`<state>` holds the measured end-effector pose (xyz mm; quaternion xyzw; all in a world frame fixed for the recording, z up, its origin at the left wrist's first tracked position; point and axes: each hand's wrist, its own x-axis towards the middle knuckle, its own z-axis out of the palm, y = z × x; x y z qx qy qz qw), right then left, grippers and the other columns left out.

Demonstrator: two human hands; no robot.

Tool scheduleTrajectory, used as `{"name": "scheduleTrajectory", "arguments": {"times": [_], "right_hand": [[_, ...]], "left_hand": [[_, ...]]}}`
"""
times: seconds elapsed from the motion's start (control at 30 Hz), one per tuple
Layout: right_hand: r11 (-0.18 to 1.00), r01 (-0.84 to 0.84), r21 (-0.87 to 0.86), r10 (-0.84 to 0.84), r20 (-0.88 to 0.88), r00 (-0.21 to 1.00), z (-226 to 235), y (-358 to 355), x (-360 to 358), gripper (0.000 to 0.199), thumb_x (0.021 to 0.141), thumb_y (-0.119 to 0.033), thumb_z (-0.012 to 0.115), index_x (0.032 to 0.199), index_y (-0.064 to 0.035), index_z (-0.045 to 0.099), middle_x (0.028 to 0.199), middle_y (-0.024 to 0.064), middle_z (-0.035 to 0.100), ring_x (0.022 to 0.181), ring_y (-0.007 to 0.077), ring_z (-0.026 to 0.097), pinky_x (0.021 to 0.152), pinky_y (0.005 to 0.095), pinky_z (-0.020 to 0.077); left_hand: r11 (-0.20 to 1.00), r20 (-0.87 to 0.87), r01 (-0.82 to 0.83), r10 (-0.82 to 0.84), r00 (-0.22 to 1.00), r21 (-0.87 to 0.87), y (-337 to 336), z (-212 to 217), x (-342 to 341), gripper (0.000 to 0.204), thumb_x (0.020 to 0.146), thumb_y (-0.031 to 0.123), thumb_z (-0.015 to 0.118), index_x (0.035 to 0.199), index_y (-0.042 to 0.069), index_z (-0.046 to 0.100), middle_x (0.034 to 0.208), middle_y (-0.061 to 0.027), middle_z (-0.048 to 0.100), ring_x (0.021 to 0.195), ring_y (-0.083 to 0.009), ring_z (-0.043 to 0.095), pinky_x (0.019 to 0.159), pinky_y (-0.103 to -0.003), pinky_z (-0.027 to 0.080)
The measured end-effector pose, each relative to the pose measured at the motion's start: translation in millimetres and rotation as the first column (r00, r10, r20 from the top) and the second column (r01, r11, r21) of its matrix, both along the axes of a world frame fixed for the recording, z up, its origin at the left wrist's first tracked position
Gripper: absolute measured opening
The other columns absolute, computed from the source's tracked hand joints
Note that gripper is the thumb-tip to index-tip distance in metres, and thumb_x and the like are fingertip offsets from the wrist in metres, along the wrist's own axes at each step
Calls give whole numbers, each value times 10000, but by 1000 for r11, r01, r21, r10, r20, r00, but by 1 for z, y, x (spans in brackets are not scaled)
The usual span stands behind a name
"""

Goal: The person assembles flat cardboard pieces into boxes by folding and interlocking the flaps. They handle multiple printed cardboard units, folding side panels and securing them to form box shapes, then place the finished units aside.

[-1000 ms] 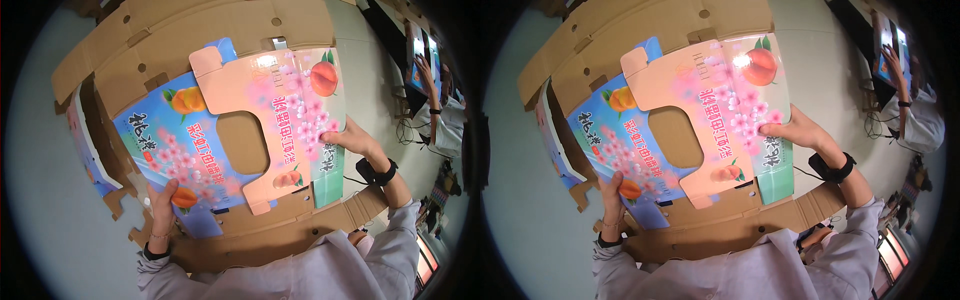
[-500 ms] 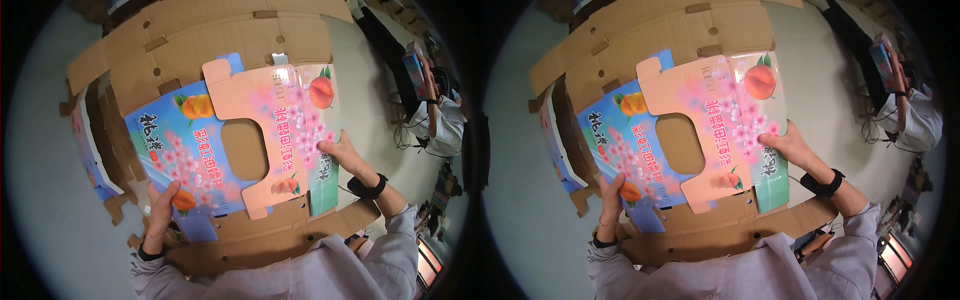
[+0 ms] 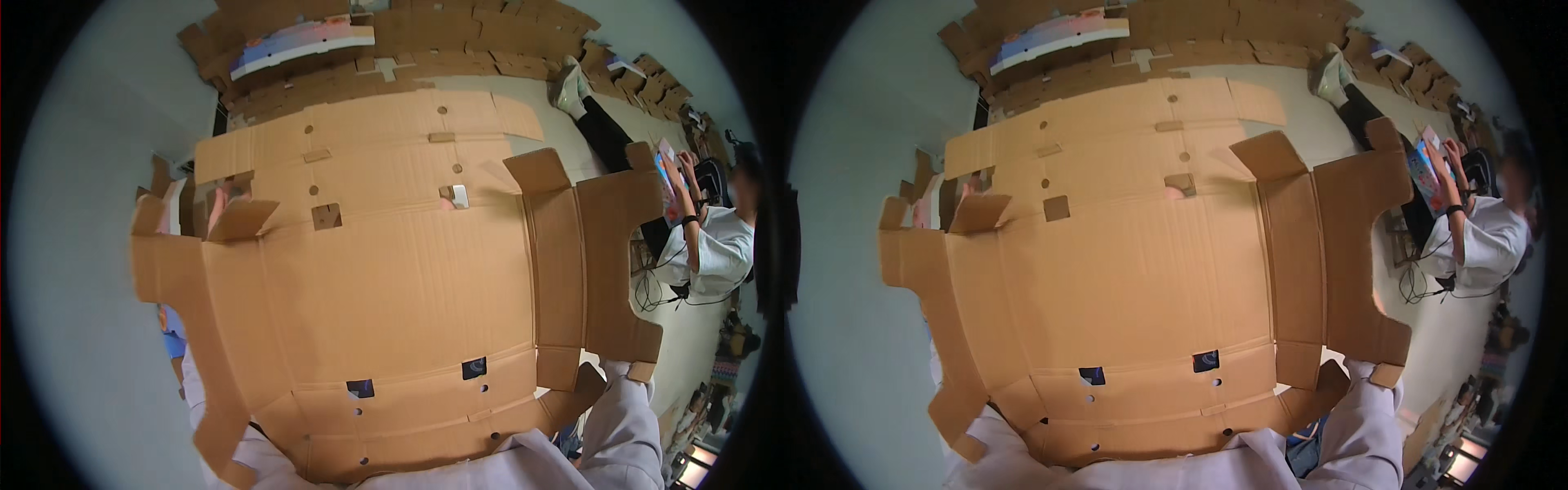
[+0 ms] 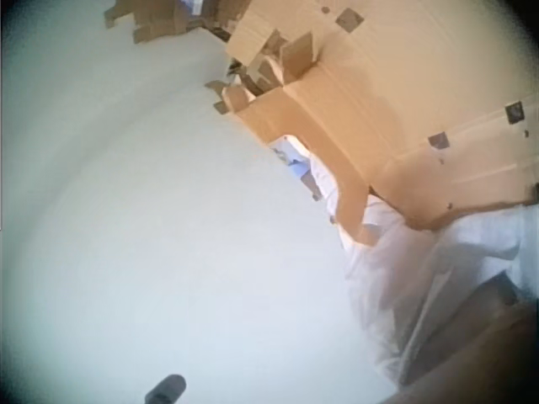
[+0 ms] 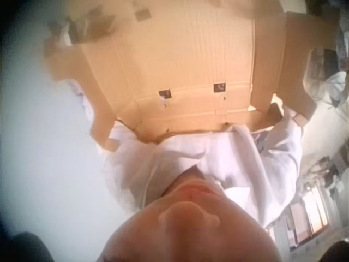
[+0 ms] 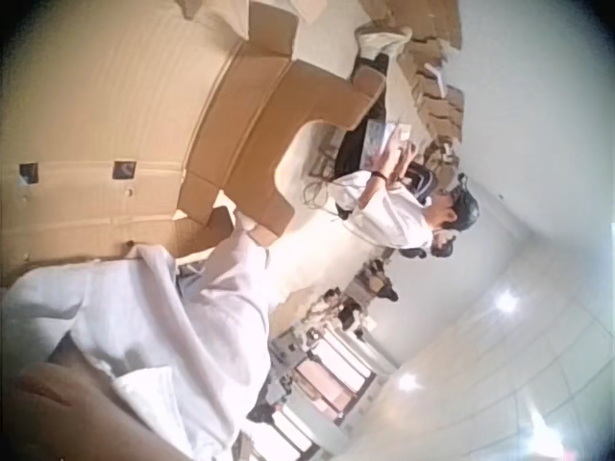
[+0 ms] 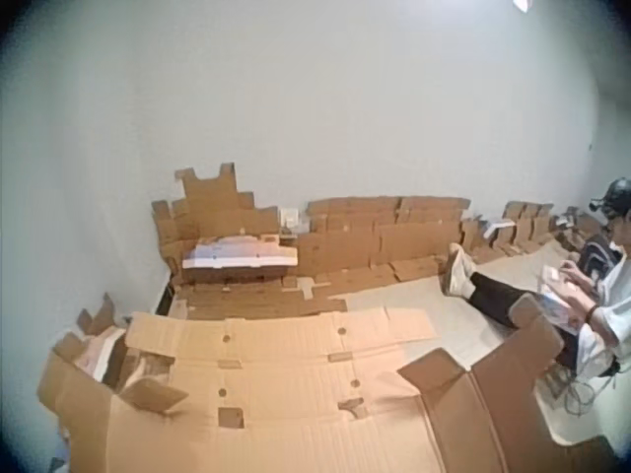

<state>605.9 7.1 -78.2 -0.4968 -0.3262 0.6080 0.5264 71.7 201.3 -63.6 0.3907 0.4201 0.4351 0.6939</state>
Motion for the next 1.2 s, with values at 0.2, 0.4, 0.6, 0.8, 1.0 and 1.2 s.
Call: {"name": "scheduleTrajectory", "arguments": {"times": [0.2,0.4,0.6,0.8,1.0,1.2], "right_hand": [[987,125,105,-124,-13,992,14,75,-11,546,964,-342,577,1388,-36,423,1361,128,505,982,223,651,850,362,540],[994,69,87,-91,281,956,44,116,-25,516,926,-228,664,1343,-40,426,1277,161,558,1134,218,581,859,358,515],[917,-182,356,-130,696,706,75,110,-33,433,810,-87,731,1195,11,559,1092,107,648,993,195,628,792,302,518],[965,-235,120,-17,917,400,84,101,-26,325,789,-130,747,1051,27,634,961,106,667,884,158,621,735,307,489],[964,-257,68,229,285,931,88,84,-17,374,896,-283,581,1127,7,629,1058,179,689,956,239,664,833,318,507],[989,-112,-97,112,-9,994,81,75,-18,433,912,-266,567,1261,-12,529,1160,180,637,1024,247,631,872,317,498]], "left_hand": [[994,-20,-76,78,997,82,29,23,20,771,752,101,772,1420,32,393,1058,-61,597,832,-131,554,689,-269,445],[961,-457,113,16,889,253,57,52,35,704,698,103,817,1317,12,493,985,-67,654,847,-154,614,703,-295,500],[747,-763,352,308,568,564,48,76,34,414,587,125,872,926,14,662,775,-39,625,751,-136,603,680,-287,481],[640,-850,559,397,346,527,43,71,31,333,649,186,846,904,34,696,723,-16,533,675,-127,487,627,-293,410],[846,-586,518,-360,726,122,31,87,22,458,878,301,678,1218,5,593,961,-77,672,785,-209,613,700,-310,481],[903,-86,377,-401,912,-205,38,63,4,574,936,284,602,1408,17,413,1057,-82,642,802,-110,598,645,-229,462]]}}
